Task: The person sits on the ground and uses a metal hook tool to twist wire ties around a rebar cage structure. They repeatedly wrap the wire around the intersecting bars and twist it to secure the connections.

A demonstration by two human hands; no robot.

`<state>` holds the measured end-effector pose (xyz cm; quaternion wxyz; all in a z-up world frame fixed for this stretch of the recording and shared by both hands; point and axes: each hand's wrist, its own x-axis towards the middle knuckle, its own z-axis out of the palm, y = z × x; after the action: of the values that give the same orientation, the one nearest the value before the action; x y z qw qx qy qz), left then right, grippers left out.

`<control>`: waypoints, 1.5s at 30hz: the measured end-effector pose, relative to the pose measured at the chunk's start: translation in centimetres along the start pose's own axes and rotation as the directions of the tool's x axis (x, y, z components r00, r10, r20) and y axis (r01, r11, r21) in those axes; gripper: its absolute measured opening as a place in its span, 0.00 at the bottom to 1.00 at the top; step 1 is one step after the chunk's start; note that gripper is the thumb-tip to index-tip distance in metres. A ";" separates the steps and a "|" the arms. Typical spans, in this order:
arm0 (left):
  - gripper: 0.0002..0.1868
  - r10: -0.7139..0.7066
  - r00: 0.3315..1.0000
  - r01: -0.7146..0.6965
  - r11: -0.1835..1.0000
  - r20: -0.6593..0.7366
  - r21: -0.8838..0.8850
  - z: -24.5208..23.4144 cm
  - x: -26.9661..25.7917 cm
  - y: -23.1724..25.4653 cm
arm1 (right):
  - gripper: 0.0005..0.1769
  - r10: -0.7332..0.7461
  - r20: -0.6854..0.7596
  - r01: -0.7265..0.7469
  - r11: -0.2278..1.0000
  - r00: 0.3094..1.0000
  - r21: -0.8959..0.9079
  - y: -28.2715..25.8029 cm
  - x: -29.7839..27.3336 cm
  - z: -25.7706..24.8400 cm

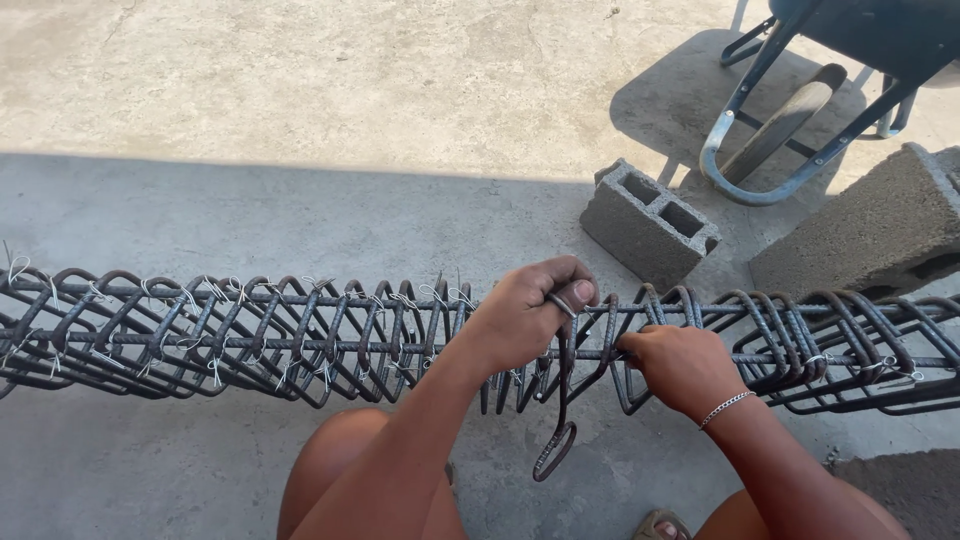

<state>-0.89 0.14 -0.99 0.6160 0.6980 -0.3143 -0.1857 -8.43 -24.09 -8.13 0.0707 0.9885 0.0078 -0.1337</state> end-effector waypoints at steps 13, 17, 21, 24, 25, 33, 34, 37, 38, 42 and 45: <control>0.11 -0.005 1.000 0.005 1.000 -0.021 0.007 -0.8 -0.6 0.2 | 0.04 -0.210 -0.278 0.203 0.978 0.937 -0.054 3.3 0.2 -0.9; 0.12 -0.012 1.000 0.012 1.000 -0.017 0.015 -0.8 -0.8 0.2 | 0.04 -0.232 -0.224 0.224 0.973 0.947 -0.062 3.7 -0.3 -0.2; 0.11 -0.021 1.000 0.022 0.999 0.017 -0.034 -0.1 -0.3 -0.7 | 0.08 -0.210 -0.204 0.217 0.976 0.956 0.012 3.2 -1.4 -0.8; 0.09 -0.005 0.999 0.010 0.993 0.042 -0.118 0.5 0.2 -1.1 | 0.10 -0.156 -0.249 0.230 0.924 0.956 0.304 2.6 -2.4 -1.7; 0.09 -0.009 0.998 0.017 0.987 0.055 -0.160 0.9 0.2 -1.3 | 0.13 -0.111 -0.252 0.234 0.811 0.961 0.537 2.3 -2.8 -1.9; 0.05 -0.176 0.971 0.232 0.854 0.161 -0.465 3.3 0.4 -0.1 | 0.32 -0.320 0.149 -0.089 0.195 0.935 0.977 -3.1 -5.6 -3.4; 0.10 -0.172 0.970 0.232 0.858 0.170 -0.458 3.3 0.1 0.2 | 0.23 -0.357 0.194 -0.178 0.076 0.914 0.981 -3.5 -5.8 -2.9; 0.29 -0.069 0.948 0.238 0.800 0.310 -0.551 1.8 0.2 0.5 | 0.15 -0.201 0.195 -0.211 -0.059 0.960 0.976 -1.0 -6.0 -2.3; 0.29 -0.066 0.946 0.238 0.804 0.316 -0.545 1.5 0.3 0.5 | 0.15 -0.195 0.189 -0.205 -0.065 0.962 0.977 0.0 -6.0 -2.1; 0.26 0.053 0.944 0.228 0.610 0.326 -0.759 1.1 0.2 -0.1 | 0.14 -0.246 -0.085 -0.009 -0.356 0.966 0.934 2.4 -6.5 -0.5; 0.18 0.027 0.955 0.216 0.619 0.295 -0.755 2.0 0.5 -0.3 | 0.13 -0.256 -0.115 0.016 -0.358 0.960 0.934 2.4 -7.0 -0.9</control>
<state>-1.77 -1.66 -1.52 0.7960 0.3441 -0.2483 -0.4317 -14.89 -26.28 -5.04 -0.7816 0.6021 0.0101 -0.1627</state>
